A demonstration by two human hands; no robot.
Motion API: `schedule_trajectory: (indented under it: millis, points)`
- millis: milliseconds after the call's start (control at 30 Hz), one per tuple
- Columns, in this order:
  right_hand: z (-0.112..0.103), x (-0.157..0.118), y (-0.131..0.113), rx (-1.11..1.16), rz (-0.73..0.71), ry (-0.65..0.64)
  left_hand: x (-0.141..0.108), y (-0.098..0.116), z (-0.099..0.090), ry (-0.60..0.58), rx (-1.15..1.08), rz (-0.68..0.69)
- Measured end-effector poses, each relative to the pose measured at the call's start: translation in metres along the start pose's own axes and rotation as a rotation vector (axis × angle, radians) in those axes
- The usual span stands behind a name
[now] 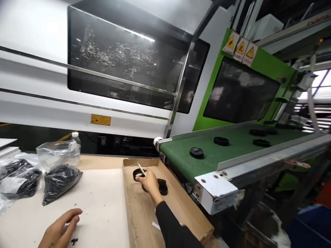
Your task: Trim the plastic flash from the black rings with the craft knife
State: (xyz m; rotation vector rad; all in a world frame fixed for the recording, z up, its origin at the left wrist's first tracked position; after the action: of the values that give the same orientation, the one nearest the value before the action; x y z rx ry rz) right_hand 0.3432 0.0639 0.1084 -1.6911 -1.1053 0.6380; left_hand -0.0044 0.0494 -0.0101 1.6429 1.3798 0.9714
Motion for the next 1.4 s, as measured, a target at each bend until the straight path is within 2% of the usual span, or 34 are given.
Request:
schedule_trajectory:
  millis: [100, 167, 200, 267, 333, 367, 400, 433, 500, 567, 633, 767, 933, 1000, 1100, 1133, 1167, 1300, 1333, 1400]
  points:
    - [0.024, -0.058, -0.025, 0.147, -0.064, -0.085, -0.006, 0.021, 0.002, -0.001, -0.234, -0.01]
    - [0.061, -0.101, -0.029, 0.242, -0.045, -0.187, -0.012, 0.042, 0.006, -0.016, -0.427, 0.057]
    - [0.085, -0.121, -0.028, 0.336, -0.004, -0.275, -0.016, 0.052, 0.007, -0.03, -0.529, 0.086]
    - [0.145, -0.159, -0.025, 0.712, 0.218, -0.656, -0.022, 0.064, 0.007, -0.078, -0.763, 0.093]
    - [0.19, -0.187, -0.028, 0.977, 0.422, -0.986, -0.026, 0.068, 0.004, -0.123, -0.969, 0.031]
    - [0.204, -0.193, -0.029, 1.03, 0.478, -1.077, -0.027, 0.066, 0.001, -0.133, -1.036, -0.006]
    - [0.213, -0.193, -0.027, 1.049, 0.504, -1.113, -0.026, 0.064, -0.002, -0.129, -1.067, -0.039]
    - [0.219, -0.187, -0.024, 1.05, 0.503, -1.096, -0.024, 0.06, -0.006, -0.111, -1.066, -0.065]
    - [0.218, -0.169, -0.015, 1.071, 0.397, -0.977, -0.018, 0.052, -0.014, -0.062, -1.051, -0.095]
    - [0.206, -0.151, -0.007, 1.15, 0.23, -0.858, -0.011, 0.044, -0.019, -0.006, -1.049, -0.117]
    - [0.191, -0.144, -0.002, 1.256, 0.092, -0.836, -0.006, 0.036, -0.02, 0.038, -1.039, -0.145]
    - [0.171, -0.155, 0.001, 1.405, -0.025, -1.033, -0.006, 0.025, -0.01, 0.029, -1.001, -0.215]
    - [0.162, -0.165, -0.004, 1.56, -0.287, -1.353, -0.008, 0.017, 0.008, -0.105, -0.919, -0.294]
    - [0.157, -0.167, -0.007, 1.604, -0.403, -1.444, -0.008, 0.014, 0.012, -0.16, -0.874, -0.295]
    - [0.15, -0.173, -0.012, 1.609, -0.488, -1.534, -0.008, 0.01, 0.013, -0.195, -0.838, -0.301]
    - [0.148, -0.174, -0.014, 1.58, -0.472, -1.525, -0.008, 0.009, 0.013, -0.196, -0.841, -0.302]
    - [0.149, -0.174, -0.014, 1.527, -0.42, -1.462, -0.008, 0.009, 0.014, -0.198, -0.848, -0.299]
    - [0.15, -0.155, -0.001, 1.162, -0.12, -0.898, -0.009, 0.018, 0.016, -0.202, -0.886, -0.3]
    - [0.149, -0.15, 0.003, 1.063, -0.09, -0.764, -0.01, 0.022, 0.018, -0.208, -0.904, -0.294]
    - [0.149, -0.143, 0.009, 0.906, -0.074, -0.594, -0.01, 0.031, 0.02, -0.229, -0.947, -0.265]
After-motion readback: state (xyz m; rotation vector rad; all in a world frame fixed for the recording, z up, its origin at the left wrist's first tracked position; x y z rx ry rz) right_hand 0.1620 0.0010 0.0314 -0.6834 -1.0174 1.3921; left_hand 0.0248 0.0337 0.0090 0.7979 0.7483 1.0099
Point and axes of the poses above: each hand's wrist, its own x-axis towards the middle knuckle, its own z-axis out of the palm, y = z × x, the point moved 6 cm from there along x, towards the middle knuckle, and after that the axes turned 7 degrees about x, right-handed, at the moved point
